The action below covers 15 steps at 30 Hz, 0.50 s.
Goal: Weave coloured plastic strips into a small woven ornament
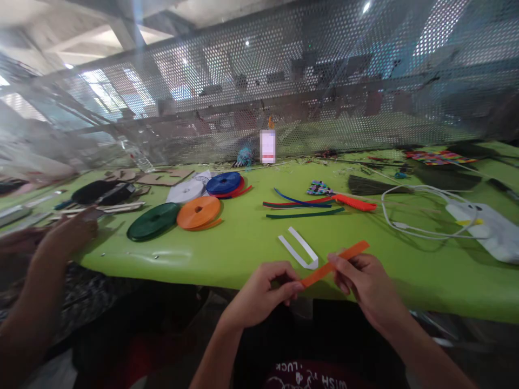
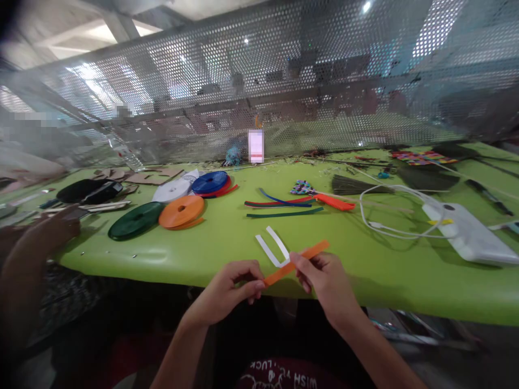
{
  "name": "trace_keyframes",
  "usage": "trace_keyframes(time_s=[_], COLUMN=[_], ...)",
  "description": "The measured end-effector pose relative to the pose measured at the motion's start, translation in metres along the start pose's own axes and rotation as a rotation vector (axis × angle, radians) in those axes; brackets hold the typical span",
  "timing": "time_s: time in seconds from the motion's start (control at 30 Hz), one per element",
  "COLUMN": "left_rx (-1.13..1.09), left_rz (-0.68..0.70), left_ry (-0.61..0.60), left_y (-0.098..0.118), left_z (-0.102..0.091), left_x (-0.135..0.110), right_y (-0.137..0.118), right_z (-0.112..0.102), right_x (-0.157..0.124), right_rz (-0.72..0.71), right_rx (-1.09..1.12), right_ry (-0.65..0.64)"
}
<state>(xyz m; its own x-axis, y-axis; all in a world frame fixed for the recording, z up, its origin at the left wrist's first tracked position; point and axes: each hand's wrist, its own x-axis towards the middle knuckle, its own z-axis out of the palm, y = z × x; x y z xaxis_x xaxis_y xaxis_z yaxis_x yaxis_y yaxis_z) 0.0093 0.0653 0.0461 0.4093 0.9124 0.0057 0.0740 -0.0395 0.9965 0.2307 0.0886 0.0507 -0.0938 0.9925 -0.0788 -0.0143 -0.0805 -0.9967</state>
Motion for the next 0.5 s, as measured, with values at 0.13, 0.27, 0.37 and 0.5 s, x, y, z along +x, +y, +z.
trace_keyframes(time_s=[0.13, 0.27, 0.37, 0.5], left_rx=[0.219, 0.198, 0.044, -0.008], left_rz=[0.010, 0.178, 0.252, 0.240], left_ry=[0.043, 0.011, -0.032, -0.057], left_y=[0.005, 0.007, 0.003, -0.005], left_z=[-0.017, -0.017, -0.010, -0.008], left_x=[0.010, 0.019, 0.022, 0.024], right_y=[-0.010, -0.020, -0.023, -0.023], right_z=[-0.013, -0.017, -0.017, -0.019], right_x=[0.022, 0.035, 0.035, 0.031], right_rz=[0.052, 0.144, 0.158, 0.183], right_rx=[0.003, 0.136, 0.221, 0.336], right_ry=[-0.075, -0.143, -0.124, -0.097])
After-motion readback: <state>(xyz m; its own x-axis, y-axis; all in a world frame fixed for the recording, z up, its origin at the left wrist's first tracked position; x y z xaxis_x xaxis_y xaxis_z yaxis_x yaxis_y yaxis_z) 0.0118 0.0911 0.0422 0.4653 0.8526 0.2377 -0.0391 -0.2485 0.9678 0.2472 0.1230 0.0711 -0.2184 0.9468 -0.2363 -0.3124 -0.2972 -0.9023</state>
